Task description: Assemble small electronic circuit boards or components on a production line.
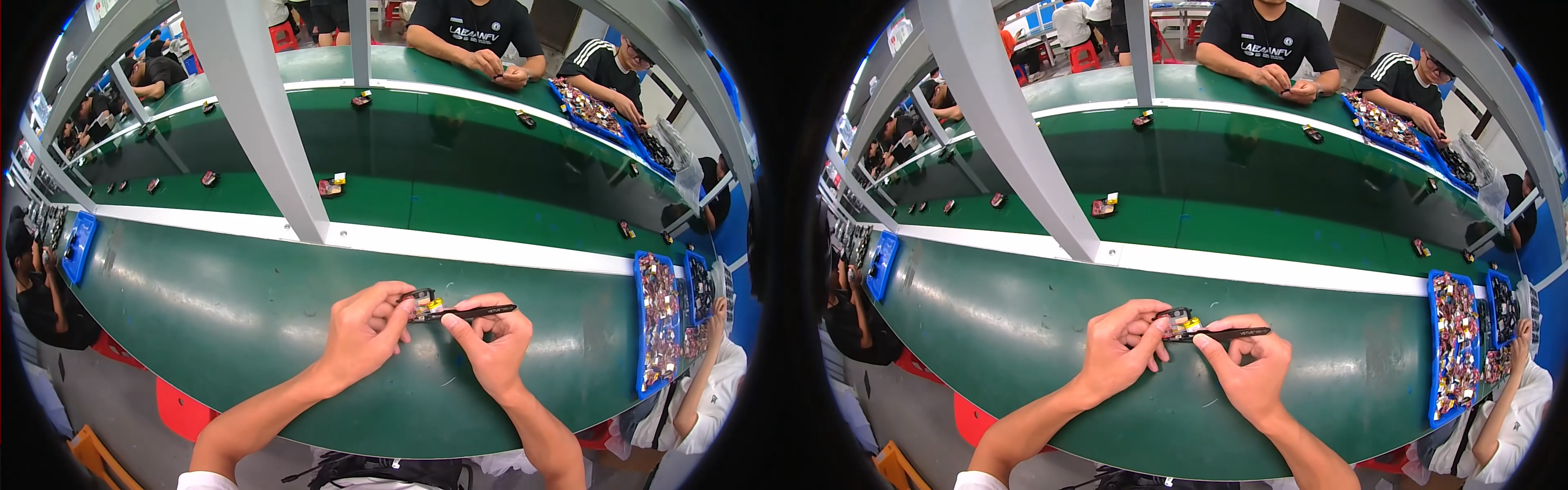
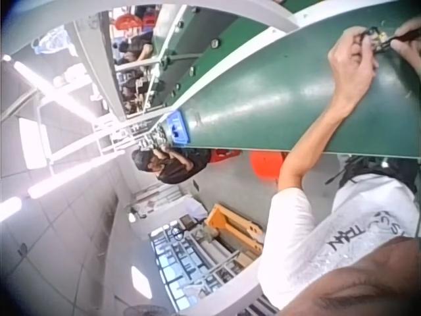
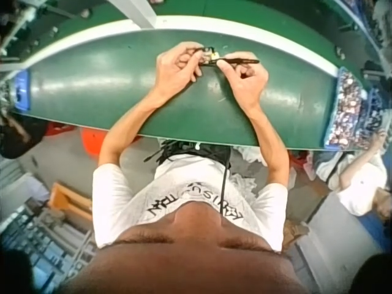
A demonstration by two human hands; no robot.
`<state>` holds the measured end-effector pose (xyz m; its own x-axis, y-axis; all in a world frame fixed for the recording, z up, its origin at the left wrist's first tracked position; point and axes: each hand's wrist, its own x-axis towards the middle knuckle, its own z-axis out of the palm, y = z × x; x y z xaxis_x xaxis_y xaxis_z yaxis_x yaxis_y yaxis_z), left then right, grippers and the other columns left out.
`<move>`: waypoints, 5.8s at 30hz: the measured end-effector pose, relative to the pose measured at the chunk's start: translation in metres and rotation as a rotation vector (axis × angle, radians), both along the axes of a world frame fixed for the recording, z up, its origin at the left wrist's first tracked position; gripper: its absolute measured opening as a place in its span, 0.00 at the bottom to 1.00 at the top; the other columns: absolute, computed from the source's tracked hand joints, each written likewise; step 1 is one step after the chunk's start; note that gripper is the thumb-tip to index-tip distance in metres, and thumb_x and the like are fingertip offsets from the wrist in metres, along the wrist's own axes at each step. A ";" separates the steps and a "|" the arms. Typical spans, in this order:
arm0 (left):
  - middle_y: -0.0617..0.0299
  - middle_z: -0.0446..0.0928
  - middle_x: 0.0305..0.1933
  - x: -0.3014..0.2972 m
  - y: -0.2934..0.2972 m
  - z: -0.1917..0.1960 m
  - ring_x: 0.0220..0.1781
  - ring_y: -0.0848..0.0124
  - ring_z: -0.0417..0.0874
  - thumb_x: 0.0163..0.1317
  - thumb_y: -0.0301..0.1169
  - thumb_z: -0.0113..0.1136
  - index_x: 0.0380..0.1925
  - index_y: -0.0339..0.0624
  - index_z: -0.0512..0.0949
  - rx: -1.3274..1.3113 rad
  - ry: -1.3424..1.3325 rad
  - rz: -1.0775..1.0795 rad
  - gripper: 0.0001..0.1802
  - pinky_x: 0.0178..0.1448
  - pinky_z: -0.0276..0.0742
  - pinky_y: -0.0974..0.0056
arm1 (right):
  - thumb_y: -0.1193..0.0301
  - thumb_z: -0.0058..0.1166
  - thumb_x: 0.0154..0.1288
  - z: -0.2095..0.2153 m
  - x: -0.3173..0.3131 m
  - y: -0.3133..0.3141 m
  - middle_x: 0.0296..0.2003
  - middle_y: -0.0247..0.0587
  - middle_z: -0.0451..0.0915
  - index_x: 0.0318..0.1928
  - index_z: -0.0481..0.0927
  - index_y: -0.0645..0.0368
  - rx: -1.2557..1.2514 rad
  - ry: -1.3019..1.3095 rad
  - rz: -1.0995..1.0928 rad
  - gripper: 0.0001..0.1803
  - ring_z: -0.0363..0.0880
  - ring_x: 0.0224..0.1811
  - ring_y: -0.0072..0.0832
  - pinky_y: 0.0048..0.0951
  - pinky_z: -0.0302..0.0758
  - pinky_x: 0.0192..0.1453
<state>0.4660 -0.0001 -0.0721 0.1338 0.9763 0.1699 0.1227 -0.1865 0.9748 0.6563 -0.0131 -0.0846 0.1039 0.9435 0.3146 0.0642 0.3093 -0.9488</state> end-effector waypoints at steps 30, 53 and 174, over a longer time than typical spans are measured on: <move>0.49 0.84 0.42 -0.014 0.009 -0.002 0.31 0.66 0.88 0.75 0.28 0.54 0.58 0.26 0.77 -0.286 -0.268 -0.220 0.18 0.25 0.84 0.68 | 0.85 0.68 0.58 0.004 0.002 0.002 0.30 0.33 0.83 0.37 0.83 0.66 -0.065 0.133 0.105 0.08 0.64 0.19 0.06 0.12 0.58 0.22; 0.47 0.85 0.39 -0.021 0.010 0.005 0.26 0.67 0.87 0.73 0.25 0.57 0.54 0.25 0.80 -0.251 -0.261 -0.303 0.16 0.24 0.83 0.68 | 0.83 0.71 0.56 0.011 0.002 0.002 0.32 0.41 0.88 0.33 0.85 0.64 0.076 0.017 0.151 0.07 0.66 0.16 0.08 0.15 0.58 0.20; 0.52 0.83 0.35 0.003 0.183 0.006 0.25 0.69 0.87 0.64 0.22 0.63 0.45 0.27 0.81 0.037 0.119 0.307 0.12 0.27 0.83 0.68 | 0.76 0.71 0.53 0.002 -0.006 0.009 0.30 0.32 0.87 0.31 0.85 0.55 0.533 -0.335 -0.154 0.07 0.77 0.17 0.26 0.26 0.71 0.22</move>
